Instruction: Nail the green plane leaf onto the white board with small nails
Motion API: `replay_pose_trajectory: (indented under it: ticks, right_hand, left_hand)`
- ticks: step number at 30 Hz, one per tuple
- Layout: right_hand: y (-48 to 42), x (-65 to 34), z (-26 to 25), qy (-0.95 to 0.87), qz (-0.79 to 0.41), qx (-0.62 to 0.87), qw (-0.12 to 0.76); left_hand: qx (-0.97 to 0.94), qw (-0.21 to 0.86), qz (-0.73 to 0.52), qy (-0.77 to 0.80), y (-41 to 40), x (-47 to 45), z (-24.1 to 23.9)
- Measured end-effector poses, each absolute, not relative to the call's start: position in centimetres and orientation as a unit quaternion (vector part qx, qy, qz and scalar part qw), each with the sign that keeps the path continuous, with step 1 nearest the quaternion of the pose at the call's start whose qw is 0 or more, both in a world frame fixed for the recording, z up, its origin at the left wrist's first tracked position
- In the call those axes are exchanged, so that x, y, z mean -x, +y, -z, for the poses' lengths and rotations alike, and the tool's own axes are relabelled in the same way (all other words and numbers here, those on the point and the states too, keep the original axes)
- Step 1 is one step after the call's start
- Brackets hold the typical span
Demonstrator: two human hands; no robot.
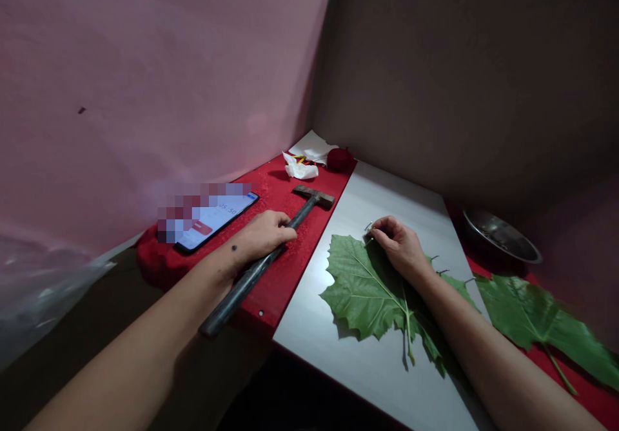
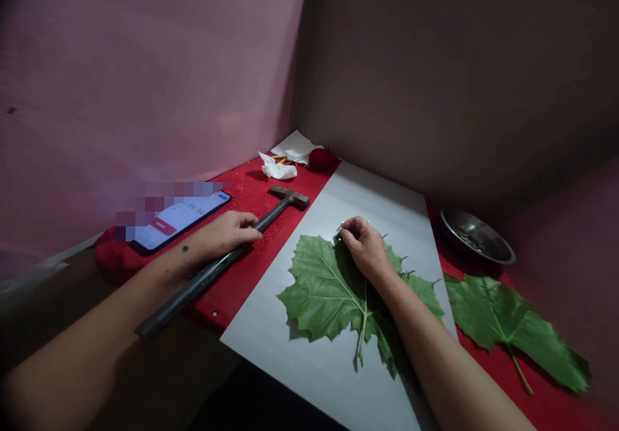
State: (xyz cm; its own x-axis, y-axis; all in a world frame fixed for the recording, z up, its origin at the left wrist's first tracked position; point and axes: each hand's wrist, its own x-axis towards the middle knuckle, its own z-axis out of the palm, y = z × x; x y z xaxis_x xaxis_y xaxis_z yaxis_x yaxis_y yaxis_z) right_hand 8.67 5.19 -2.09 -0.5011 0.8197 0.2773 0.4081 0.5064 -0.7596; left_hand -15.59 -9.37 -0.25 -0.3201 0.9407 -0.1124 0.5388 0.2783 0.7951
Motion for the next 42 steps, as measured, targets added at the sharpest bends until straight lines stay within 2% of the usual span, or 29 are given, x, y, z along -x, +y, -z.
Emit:
replay_pose_trajectory:
  ticks: [7, 21, 28, 42]
  right_hand:
    - [4.96, -8.6, 1.81, -0.784, -0.361, 0.375, 0.337]
    - [5.29, -8.82, 2.31, -0.81, -0.274, 0.386, 0.346]
    - [4.72, -8.68, 1.69, -0.83, -0.233, 0.392, 0.321]
    - [4.89, -8.69, 1.84, -0.84, -0.225, 0.395, 0.296]
  left_hand:
    - [-0.496, 0.304, -0.336, 0.741, -9.41, 15.59, 0.34]
    - [-0.502, 0.288, -0.336, 0.743, -9.32, 15.63, 0.38]
    - [-0.502, 0.287, -0.334, 0.744, -9.3, 15.57, 0.33]
    - [-0.523, 0.264, -0.311, 0.748, -9.2, 15.73, 0.42]
